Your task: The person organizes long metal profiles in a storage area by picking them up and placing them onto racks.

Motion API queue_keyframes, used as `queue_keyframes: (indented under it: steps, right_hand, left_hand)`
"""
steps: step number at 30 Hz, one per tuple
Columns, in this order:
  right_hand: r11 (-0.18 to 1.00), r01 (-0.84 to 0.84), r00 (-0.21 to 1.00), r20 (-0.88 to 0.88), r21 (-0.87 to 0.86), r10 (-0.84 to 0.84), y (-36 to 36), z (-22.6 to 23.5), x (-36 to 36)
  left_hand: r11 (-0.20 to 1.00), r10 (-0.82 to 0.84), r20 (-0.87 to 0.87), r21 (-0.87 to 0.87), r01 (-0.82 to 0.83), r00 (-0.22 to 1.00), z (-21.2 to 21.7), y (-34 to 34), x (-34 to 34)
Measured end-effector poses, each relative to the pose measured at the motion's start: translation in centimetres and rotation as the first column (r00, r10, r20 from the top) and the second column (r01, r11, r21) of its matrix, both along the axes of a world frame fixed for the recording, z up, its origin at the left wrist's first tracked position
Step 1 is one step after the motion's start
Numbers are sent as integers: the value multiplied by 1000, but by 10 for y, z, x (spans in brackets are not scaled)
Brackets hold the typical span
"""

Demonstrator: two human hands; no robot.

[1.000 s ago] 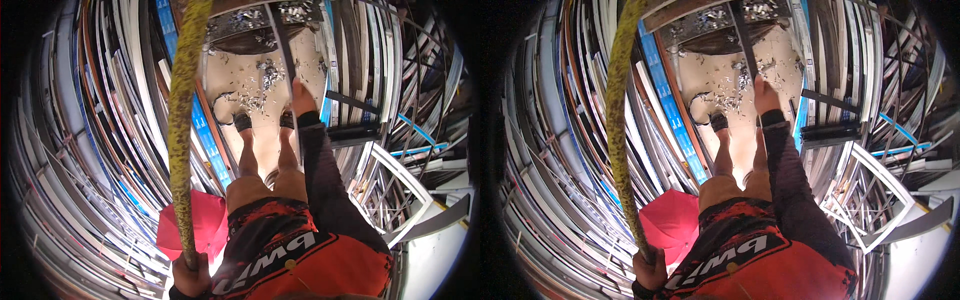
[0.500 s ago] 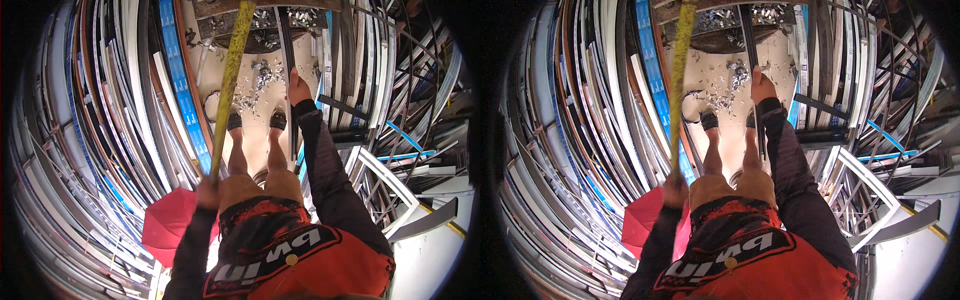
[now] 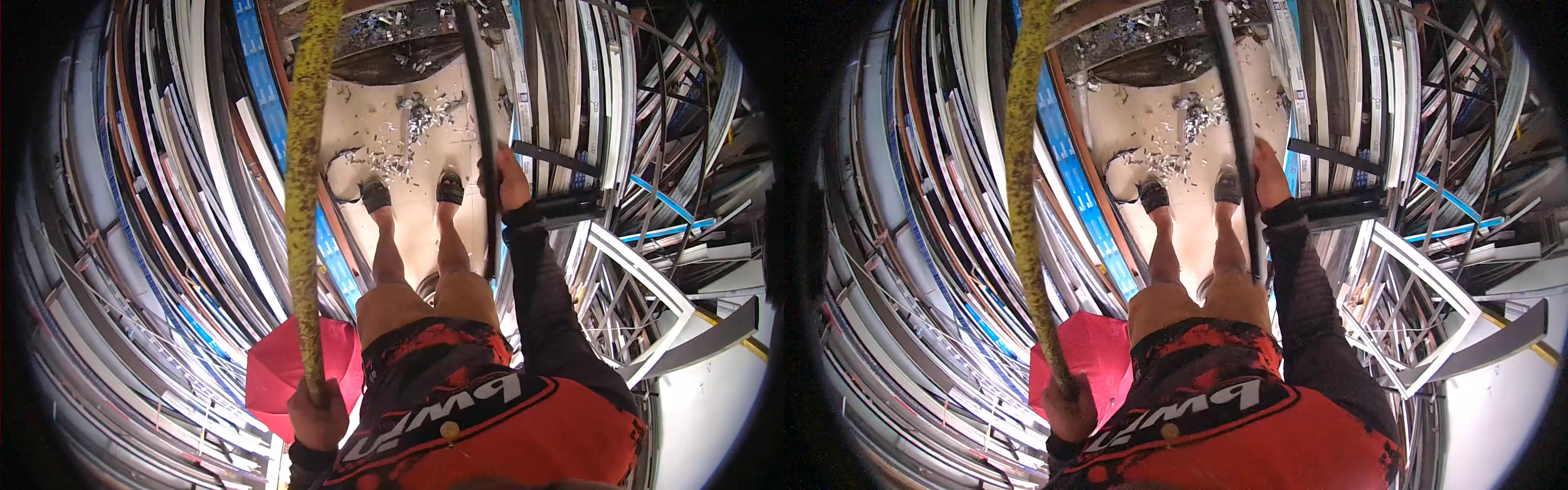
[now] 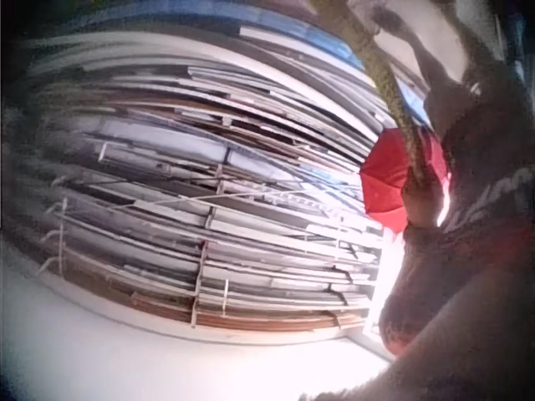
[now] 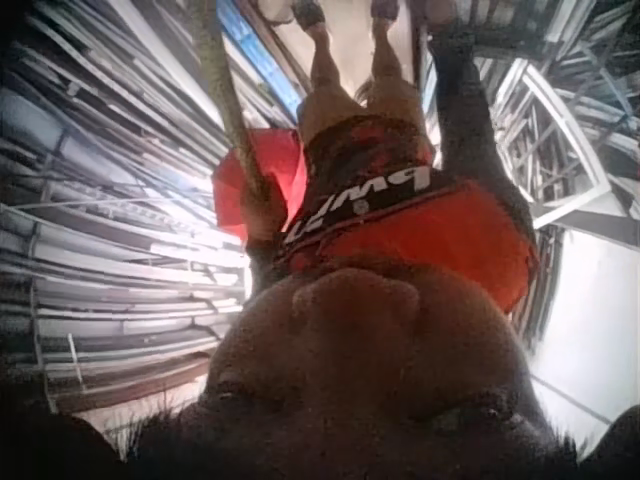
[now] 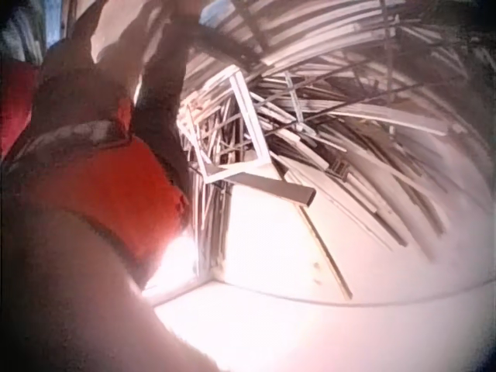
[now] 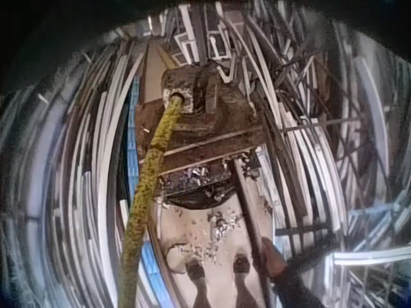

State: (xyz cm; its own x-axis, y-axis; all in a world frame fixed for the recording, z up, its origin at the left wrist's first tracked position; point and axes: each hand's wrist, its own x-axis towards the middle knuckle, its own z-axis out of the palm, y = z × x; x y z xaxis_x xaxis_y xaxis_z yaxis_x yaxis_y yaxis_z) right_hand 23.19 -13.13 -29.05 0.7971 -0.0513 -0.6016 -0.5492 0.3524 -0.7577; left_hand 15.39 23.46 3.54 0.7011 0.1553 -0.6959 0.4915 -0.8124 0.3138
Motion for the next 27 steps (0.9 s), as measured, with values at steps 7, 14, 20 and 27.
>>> queue_keyframes:
  steps: [7, 14, 20, 27]
  right_hand:
    - [970, -63, 998, 11, -234, 67, -15, -22, 18]
    - [995, 19, 985, -175, 98, -2, -14, -8, 48]
    - [993, -92, 994, -57, -68, 88, -6, -5, 49]
    - [921, -98, 989, 69, -377, 133, 1, -16, 42]
  left_hand:
    - [992, -95, 31, 87, 92, 995, 11, -3, -1]
    - [994, 47, 91, 97, -56, 995, 25, -8, -7]
    - [988, 91, 115, 113, -105, 989, 47, -12, -3]
    - [974, 210, 106, 68, -218, 972, 51, -12, -5]
